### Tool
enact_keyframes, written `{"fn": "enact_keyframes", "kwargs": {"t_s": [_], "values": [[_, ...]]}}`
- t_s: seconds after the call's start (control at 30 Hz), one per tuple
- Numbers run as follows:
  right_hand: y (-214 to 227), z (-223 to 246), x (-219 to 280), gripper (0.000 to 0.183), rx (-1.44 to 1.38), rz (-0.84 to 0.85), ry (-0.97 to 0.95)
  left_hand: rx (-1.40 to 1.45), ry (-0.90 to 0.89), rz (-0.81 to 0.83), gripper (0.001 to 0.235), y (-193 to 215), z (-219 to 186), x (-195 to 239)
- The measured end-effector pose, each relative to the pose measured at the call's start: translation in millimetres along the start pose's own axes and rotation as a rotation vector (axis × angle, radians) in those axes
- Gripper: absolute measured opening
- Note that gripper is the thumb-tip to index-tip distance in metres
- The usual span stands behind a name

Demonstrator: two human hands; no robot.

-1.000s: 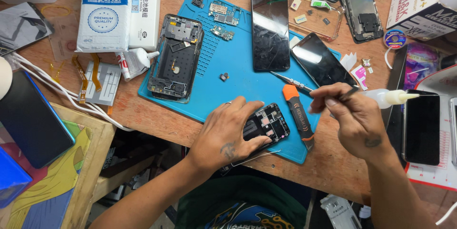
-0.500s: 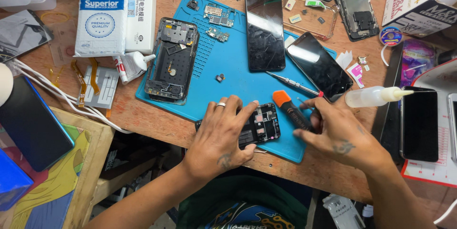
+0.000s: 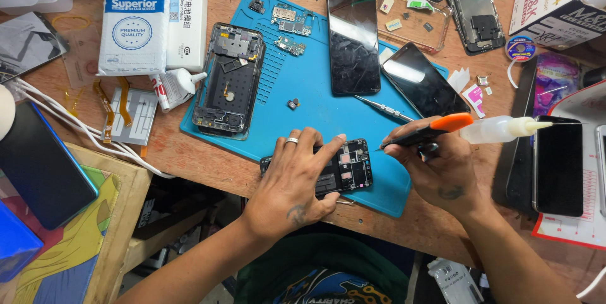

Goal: The person disassembles a smartphone, removes internal components, and applies liquid along the edges of a cracked screen using a syringe and a prying tool. The person handles multiple phones and parts on a cluttered workbench.

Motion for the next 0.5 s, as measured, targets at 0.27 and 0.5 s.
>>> {"fn": "enact_keyframes", "kwargs": {"t_s": [0.27, 0.5], "values": [[-4.1, 8.4, -3.0, 0.023, 0.129, -0.012, 0.006, 0.016, -0.020, -0.042, 0.081, 2.7, -1.7, 0.2], [-7.1, 8.8, -5.0, 0.021, 0.127, 0.011, -0.023, 0.033, -0.036, -0.062, 0.079, 4.8, -2.5, 1.0]]}}
Point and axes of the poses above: each hand's wrist, its own x-axis away from the middle knuckle, its own y-axis out of the back of the hand, z = x × y, the point moved 7 cm from there along -x, towards the middle knuckle, and after that the axes turned 15 degrees about -y, right-handed, at the moved point
